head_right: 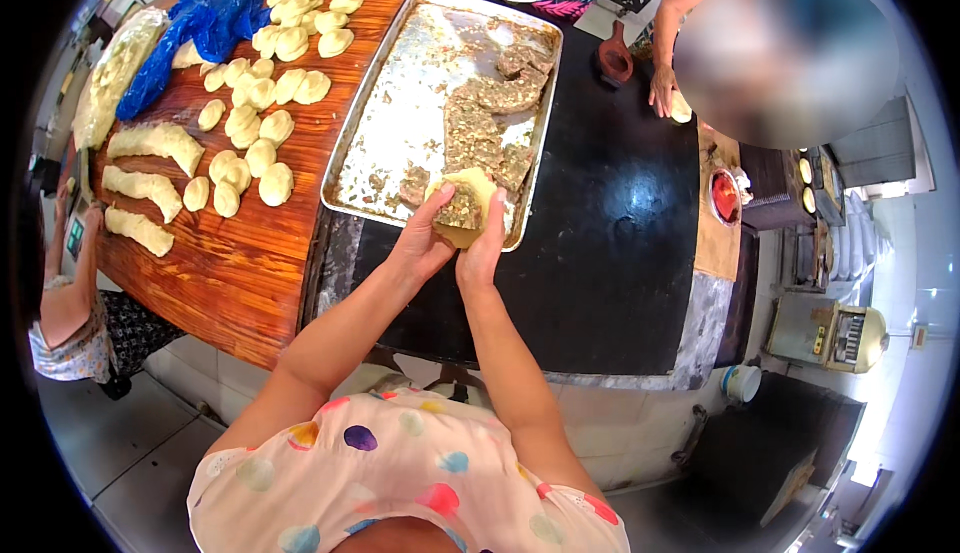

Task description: The person prepares dough buns by flattening circles of dough by hand, scooping filling from a tray onto the dough, and pinching the dough edges together to form sealed rounds.

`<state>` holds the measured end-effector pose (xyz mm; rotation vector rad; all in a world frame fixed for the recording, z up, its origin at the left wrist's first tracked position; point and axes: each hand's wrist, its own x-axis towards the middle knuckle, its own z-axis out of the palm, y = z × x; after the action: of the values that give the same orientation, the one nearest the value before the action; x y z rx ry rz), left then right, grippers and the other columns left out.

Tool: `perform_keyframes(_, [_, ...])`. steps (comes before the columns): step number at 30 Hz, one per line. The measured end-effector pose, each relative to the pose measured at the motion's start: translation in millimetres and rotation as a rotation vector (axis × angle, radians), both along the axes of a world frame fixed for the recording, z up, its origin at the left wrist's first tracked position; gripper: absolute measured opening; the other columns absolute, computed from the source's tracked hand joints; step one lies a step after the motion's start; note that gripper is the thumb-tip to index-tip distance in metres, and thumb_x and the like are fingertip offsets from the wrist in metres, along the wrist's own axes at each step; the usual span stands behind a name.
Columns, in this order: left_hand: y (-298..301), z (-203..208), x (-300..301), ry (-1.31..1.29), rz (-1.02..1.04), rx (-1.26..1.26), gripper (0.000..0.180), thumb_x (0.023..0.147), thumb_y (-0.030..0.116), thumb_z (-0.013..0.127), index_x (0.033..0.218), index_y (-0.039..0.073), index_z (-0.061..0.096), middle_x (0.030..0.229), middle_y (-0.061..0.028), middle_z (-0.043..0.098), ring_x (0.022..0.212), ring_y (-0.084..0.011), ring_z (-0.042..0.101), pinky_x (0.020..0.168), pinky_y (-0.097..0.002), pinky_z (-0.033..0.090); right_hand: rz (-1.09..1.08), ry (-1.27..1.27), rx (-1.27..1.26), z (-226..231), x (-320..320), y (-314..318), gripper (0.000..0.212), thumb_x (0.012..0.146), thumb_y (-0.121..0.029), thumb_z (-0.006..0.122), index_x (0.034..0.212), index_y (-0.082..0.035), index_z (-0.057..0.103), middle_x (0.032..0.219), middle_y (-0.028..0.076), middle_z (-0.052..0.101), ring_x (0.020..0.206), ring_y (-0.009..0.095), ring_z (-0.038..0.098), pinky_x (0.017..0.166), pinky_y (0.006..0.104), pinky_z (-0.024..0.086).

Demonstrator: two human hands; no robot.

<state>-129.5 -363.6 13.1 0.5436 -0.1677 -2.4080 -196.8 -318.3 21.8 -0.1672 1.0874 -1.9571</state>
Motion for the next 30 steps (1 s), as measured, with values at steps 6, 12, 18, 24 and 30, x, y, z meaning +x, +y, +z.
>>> perform_keyframes(6, [2,-14,5,-0.019,0.040,0.044,0.043,0.092,0.023,0.066,0.130,0.006,0.053,0.126,-0.0089,0.061,0.118,-0.0244,0.058,0.105,-0.0433,0.046,0.094,0.054,-0.050,-17,-16,2,0.054,0.104,-0.040,0.044,0.138,0.001,0.048,0.129,0.012,0.058,0.118,0.022,0.057,0.104,0.0356,0.042])
perform_keyframes(12, [-20,-49,97,-0.127,0.160,0.156,0.049,0.092,0.030,0.065,0.132,0.004,0.052,0.131,-0.0148,0.058,0.121,-0.0309,0.056,0.107,-0.0518,0.044,0.240,0.708,0.574,-102,-94,41,0.035,0.093,-0.016,0.065,0.124,0.000,0.063,0.121,0.011,0.066,0.109,0.016,0.063,0.092,0.0303,0.050])
perform_keyframes(18, [-23,-43,141,-0.092,0.176,0.134,0.052,0.096,0.036,0.057,0.136,0.003,0.049,0.136,-0.0188,0.053,0.126,-0.0375,0.051,0.110,-0.0569,0.039,0.474,1.175,0.626,-121,-85,5,0.036,0.086,-0.019,0.069,0.119,-0.006,0.065,0.116,0.014,0.065,0.100,0.027,0.066,0.090,0.0368,0.051])
perform_keyframes(24, [-14,-48,143,-0.014,0.151,0.147,0.061,0.096,0.042,0.053,0.142,0.003,0.043,0.142,-0.0200,0.048,0.130,-0.0405,0.047,0.112,-0.0586,0.034,0.645,1.572,0.951,-106,-44,-25,0.056,0.081,-0.029,0.074,0.134,-0.020,0.056,0.122,0.011,0.055,0.117,0.033,0.051,0.092,0.0446,0.048])
perform_keyframes(30, [-13,-33,147,0.128,0.122,0.143,0.057,0.096,0.040,0.054,0.141,0.006,0.044,0.143,-0.0163,0.049,0.131,-0.0378,0.047,0.111,-0.0582,0.036,0.595,1.682,0.847,-128,-44,-28,0.030,0.081,-0.018,0.073,0.109,-0.015,0.066,0.108,0.010,0.055,0.104,0.030,0.058,0.081,0.0434,0.051])
